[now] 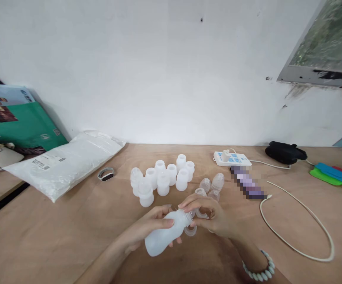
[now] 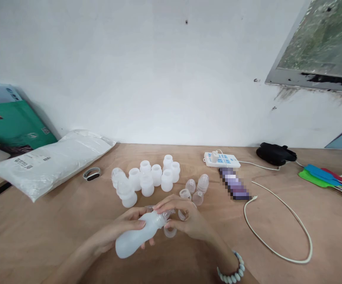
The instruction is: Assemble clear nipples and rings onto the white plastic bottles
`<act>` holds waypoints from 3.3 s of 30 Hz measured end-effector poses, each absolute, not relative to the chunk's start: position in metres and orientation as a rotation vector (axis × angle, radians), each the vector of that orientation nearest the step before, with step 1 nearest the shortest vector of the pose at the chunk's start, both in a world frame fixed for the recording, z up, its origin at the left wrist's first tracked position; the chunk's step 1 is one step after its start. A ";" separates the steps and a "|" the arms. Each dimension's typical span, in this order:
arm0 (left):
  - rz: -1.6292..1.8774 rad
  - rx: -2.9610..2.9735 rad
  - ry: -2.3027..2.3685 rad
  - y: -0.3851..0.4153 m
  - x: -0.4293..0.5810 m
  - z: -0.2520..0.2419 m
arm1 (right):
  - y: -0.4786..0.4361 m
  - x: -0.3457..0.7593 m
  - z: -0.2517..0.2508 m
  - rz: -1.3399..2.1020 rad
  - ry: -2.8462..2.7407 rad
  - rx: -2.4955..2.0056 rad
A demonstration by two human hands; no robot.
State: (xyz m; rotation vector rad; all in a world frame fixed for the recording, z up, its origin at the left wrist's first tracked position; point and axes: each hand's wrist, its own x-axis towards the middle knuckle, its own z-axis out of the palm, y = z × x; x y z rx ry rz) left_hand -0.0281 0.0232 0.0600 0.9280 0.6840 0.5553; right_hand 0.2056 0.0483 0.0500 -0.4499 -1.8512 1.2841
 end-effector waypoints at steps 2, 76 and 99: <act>0.525 0.900 0.657 0.024 -0.029 0.055 | 0.048 0.205 0.050 1.276 -1.845 -0.443; 0.639 1.382 0.948 0.010 -0.016 0.047 | 0.045 0.208 0.056 1.154 -2.018 -0.770; 0.896 2.306 1.312 0.013 -0.020 0.033 | 0.066 0.211 0.024 0.374 -1.832 -1.322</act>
